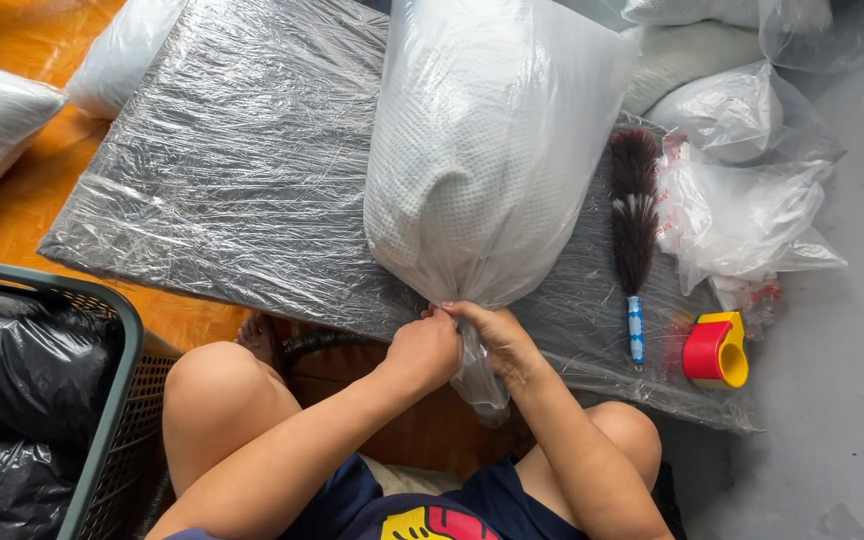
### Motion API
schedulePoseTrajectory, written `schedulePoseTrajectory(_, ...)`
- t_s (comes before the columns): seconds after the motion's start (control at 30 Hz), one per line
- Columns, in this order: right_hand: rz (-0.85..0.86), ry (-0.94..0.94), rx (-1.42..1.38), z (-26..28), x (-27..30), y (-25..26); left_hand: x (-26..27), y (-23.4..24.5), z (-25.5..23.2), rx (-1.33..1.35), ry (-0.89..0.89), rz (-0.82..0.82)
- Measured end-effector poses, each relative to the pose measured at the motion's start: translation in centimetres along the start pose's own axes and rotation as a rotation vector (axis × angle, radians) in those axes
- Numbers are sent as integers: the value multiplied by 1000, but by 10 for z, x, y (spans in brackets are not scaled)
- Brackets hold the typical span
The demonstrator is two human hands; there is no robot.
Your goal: The person sits on the floor and uses a feather duster to wipe the surface of a bubble-wrapped package. After dusting, they fold the open end of the package and secure it with a plastic tie.
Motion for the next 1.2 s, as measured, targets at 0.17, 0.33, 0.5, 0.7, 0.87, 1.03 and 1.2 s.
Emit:
schedulePoseTrajectory(0.17,-34,62,-38,-12,-21,19,47,122,-37,166,-1,166)
schedulePoseTrajectory(0.33,-1,68,-92,-10,-41,30,31,145,29,437,380,-41)
schedulePoseTrajectory(0.5,67,51,-85,-4,-43,30,1,133,45,607,339,-351)
schedulePoseTrajectory(0.7,145,62,-4,10,-16,19,-6,130,38,634,286,-549)
schedulePoseTrajectory(0.87,169,74,175,1,-44,43,-16,118,45,569,275,-528)
schedulePoseTrajectory(1.03,191,22,162,9,-22,24,-15,111,50,531,266,-520)
schedulePoseTrajectory(1.2,226,-14,77,11,-1,7,-15,109,51,510,281,-479)
Point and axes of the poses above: each hand's wrist, its own x-axis away from the middle knuckle, its own y-axis out of the back of the hand, z = x × y, the point moved 6 cm from there along -x, towards the middle knuckle, and after that the axes turned 7 degrees about -y, right-handed, at the moved point
